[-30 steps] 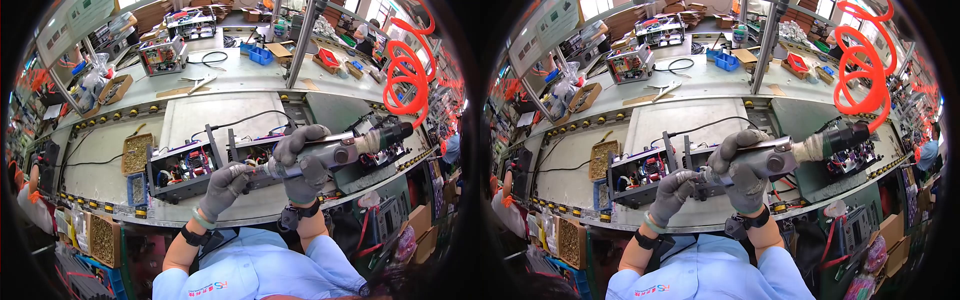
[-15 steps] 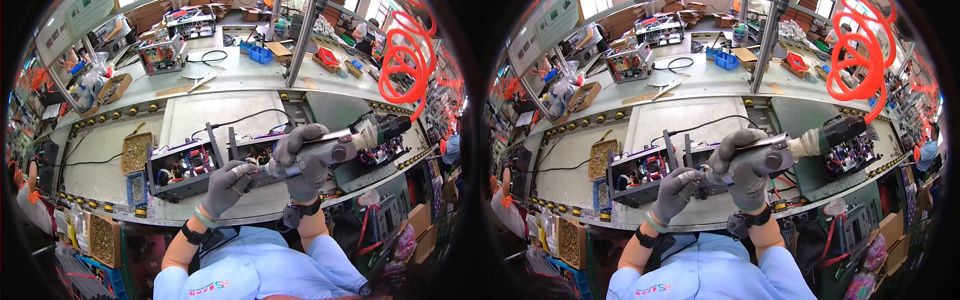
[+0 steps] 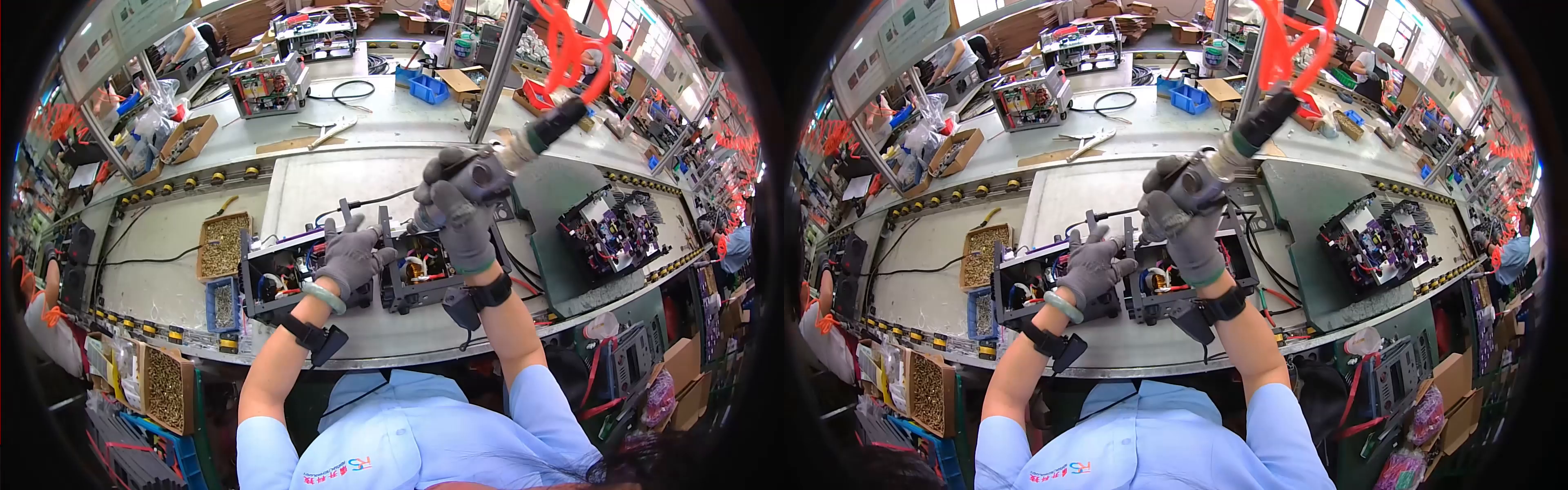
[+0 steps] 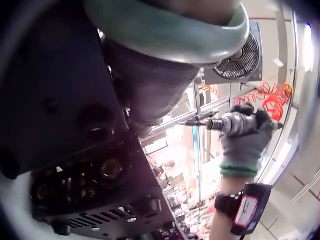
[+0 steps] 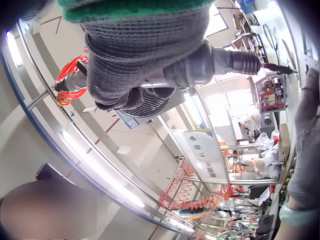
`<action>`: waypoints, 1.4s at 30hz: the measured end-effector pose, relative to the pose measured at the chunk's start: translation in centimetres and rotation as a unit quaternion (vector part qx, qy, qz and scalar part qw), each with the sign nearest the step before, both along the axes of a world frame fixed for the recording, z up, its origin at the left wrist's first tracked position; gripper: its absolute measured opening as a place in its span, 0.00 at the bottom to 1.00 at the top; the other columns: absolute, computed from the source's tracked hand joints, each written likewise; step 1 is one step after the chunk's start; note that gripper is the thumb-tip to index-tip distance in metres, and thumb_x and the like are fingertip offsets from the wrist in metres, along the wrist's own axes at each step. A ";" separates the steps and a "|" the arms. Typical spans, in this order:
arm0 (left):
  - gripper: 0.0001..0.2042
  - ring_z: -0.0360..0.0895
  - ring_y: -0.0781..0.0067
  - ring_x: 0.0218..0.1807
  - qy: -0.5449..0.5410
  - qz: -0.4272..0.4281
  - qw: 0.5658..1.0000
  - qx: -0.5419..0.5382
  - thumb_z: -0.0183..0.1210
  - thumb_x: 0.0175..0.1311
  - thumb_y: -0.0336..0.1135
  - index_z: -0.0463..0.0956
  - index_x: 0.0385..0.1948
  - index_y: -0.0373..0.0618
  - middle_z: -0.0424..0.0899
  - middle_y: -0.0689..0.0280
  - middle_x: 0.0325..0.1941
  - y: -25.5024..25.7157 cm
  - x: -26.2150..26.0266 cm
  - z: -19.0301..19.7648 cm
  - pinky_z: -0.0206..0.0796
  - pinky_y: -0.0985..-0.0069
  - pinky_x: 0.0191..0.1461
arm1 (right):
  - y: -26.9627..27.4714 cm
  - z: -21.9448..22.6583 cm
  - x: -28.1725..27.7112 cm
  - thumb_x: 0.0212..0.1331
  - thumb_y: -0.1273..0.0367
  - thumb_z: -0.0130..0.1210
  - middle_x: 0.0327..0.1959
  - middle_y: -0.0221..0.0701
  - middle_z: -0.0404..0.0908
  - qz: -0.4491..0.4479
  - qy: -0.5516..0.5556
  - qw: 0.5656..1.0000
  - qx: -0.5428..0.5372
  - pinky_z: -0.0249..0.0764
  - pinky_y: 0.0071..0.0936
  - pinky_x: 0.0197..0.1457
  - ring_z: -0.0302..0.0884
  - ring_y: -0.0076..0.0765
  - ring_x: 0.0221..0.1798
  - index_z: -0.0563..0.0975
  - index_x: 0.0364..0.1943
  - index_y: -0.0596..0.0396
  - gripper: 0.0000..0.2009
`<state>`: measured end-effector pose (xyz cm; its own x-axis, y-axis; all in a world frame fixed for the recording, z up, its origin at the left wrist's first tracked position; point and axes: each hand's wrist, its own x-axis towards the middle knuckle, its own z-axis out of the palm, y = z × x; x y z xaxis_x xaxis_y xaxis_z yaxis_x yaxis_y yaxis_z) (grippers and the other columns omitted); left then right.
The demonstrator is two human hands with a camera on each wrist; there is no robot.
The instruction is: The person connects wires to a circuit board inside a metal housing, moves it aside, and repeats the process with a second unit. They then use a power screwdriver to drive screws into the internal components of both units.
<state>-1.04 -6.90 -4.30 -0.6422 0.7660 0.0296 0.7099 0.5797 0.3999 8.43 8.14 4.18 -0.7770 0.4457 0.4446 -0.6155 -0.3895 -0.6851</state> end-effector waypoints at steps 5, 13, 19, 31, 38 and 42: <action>0.25 0.64 0.60 0.70 0.032 0.003 0.999 0.036 0.62 0.61 0.50 0.74 0.60 0.55 0.80 0.58 0.56 -0.1 0.1 -0.8 0.27 0.47 0.77 | 0.3 -1.0 -3.8 0.53 0.80 0.60 0.35 0.29 0.78 -0.074 -0.027 0.994 0.071 0.73 0.19 0.32 0.76 0.22 0.32 0.74 0.47 0.57 0.16; 0.23 0.73 0.64 0.59 0.025 -0.017 0.997 0.076 0.63 0.58 0.52 0.77 0.54 0.57 0.81 0.62 0.43 -0.2 -0.4 -1.0 0.31 0.49 0.77 | 0.2 -2.5 -5.7 0.54 0.79 0.60 0.36 0.29 0.80 -0.058 -0.075 0.989 0.115 0.72 0.19 0.27 0.78 0.23 0.31 0.74 0.49 0.55 0.17; 0.24 0.74 0.65 0.56 0.006 -0.024 0.997 0.077 0.64 0.57 0.52 0.77 0.55 0.58 0.81 0.66 0.37 -0.1 -0.6 -0.5 0.32 0.47 0.77 | -0.7 -2.3 -6.1 0.51 0.82 0.59 0.31 0.26 0.77 -0.075 -0.082 0.981 0.160 0.74 0.20 0.36 0.74 0.18 0.33 0.73 0.38 0.58 0.11; 0.26 0.73 0.66 0.57 -0.003 -0.025 0.998 0.052 0.63 0.57 0.54 0.75 0.58 0.59 0.81 0.65 0.37 0.0 -0.7 -0.3 0.29 0.47 0.77 | -0.8 -3.3 -6.9 0.50 0.75 0.64 0.31 0.24 0.78 -0.105 -0.101 0.973 0.177 0.74 0.20 0.38 0.73 0.16 0.34 0.75 0.39 0.59 0.13; 0.26 0.73 0.65 0.57 0.006 -0.031 0.998 0.057 0.63 0.58 0.53 0.74 0.60 0.60 0.81 0.65 0.37 -0.2 -0.6 -0.4 0.30 0.48 0.77 | -1.1 -3.1 -6.6 0.50 0.76 0.64 0.30 0.24 0.77 -0.117 -0.087 0.970 0.195 0.73 0.19 0.37 0.72 0.16 0.33 0.75 0.38 0.58 0.12; 0.26 0.73 0.65 0.57 0.001 -0.037 0.997 0.066 0.62 0.59 0.53 0.74 0.60 0.60 0.80 0.65 0.37 -0.2 -0.6 -0.5 0.30 0.48 0.76 | -0.5 -3.7 -6.4 0.50 0.77 0.63 0.32 0.24 0.78 -0.047 -0.084 0.983 0.158 0.74 0.20 0.38 0.73 0.16 0.34 0.76 0.39 0.58 0.12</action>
